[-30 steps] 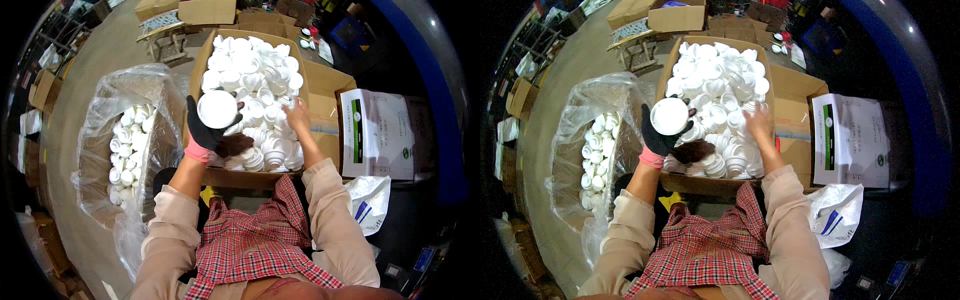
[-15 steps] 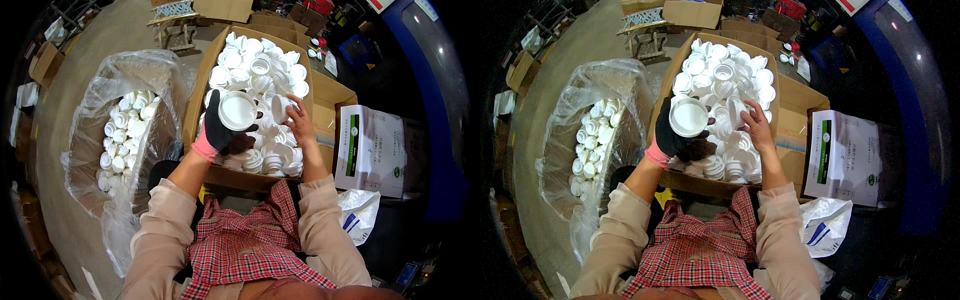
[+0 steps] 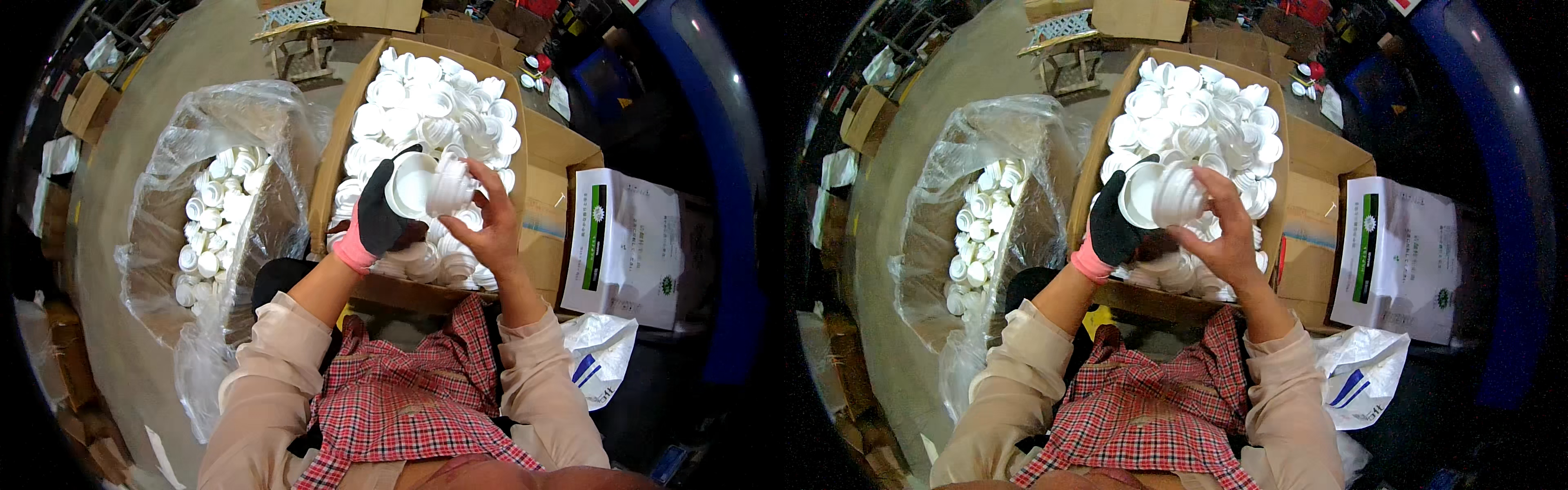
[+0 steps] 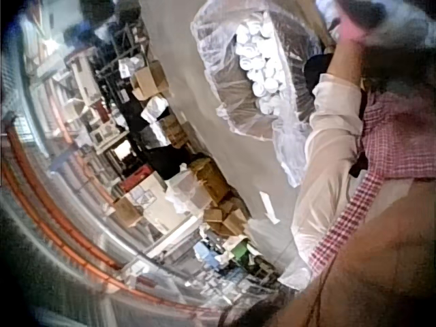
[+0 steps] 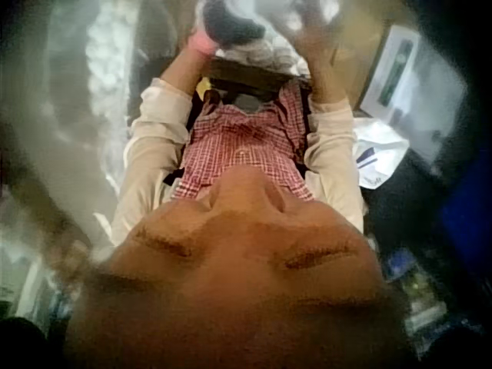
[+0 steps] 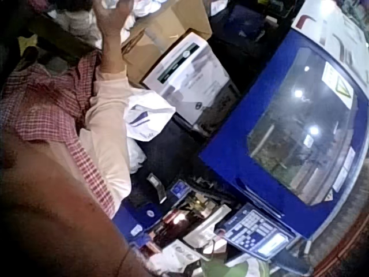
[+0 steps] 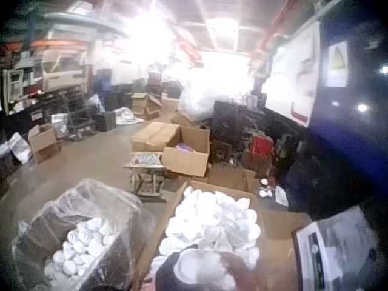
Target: The person sits on the floor and repeatedly picks up white plastic cups and lids from a cardboard box. They place a lid onto each cup and then set the assembled unit into a plastic bag. The process is repeated continuously throughout the clip.
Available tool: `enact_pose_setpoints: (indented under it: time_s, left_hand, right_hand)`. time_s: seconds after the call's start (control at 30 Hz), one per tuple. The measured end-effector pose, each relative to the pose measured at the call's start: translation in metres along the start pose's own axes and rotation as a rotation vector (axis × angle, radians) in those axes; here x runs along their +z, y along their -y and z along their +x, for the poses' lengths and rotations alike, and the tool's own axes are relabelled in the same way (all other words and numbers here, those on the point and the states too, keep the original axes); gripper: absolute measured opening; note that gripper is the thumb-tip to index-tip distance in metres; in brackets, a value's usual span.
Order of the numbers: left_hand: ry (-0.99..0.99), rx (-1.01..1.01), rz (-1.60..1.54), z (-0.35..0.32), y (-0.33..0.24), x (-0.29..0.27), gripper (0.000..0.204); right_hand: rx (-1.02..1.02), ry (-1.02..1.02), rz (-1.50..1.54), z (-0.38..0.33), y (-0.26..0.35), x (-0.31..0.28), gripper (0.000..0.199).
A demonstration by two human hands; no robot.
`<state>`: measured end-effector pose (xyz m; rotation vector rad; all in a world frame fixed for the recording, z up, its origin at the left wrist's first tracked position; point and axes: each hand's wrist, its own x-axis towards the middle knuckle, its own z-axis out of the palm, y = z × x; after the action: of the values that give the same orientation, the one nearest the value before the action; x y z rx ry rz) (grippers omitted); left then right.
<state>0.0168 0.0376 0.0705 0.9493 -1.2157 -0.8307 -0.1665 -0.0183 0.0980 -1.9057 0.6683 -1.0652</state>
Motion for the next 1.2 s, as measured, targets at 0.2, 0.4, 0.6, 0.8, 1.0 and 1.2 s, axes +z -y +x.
enact_pose_setpoints:
  time_s: [0.2,0.4,0.6,0.8,1.0,1.2]
  left_hand:
    - [0.061,-0.052,-0.085,-0.003,0.011,0.008,0.060]
    - [0.052,0.034,0.089,-0.002,0.011,0.007,0.046]
    - [0.060,0.001,-0.041,-0.004,0.020,0.003,0.047]
    - [0.032,-0.157,-0.323,-0.004,-0.001,0.007,0.073]
    - [0.086,-0.459,-0.335,0.001,-0.012,0.006,0.067]
    - [0.142,-0.353,-0.004,-0.005,-0.005,0.030,0.065]
  right_hand:
    - [-0.188,-0.003,-0.330,0.001,0.009,0.011,0.070]
    - [-0.211,-0.006,-0.357,0.000,0.008,0.012,0.070]
    - [-0.214,0.009,-0.355,0.000,0.009,0.014,0.070]
    - [-0.200,0.010,-0.344,-0.001,0.007,0.017,0.068]
    - [-0.034,-0.086,0.010,0.003,0.000,0.018,0.057]
    - [0.238,-0.264,0.043,0.005,-0.027,0.016,0.069]
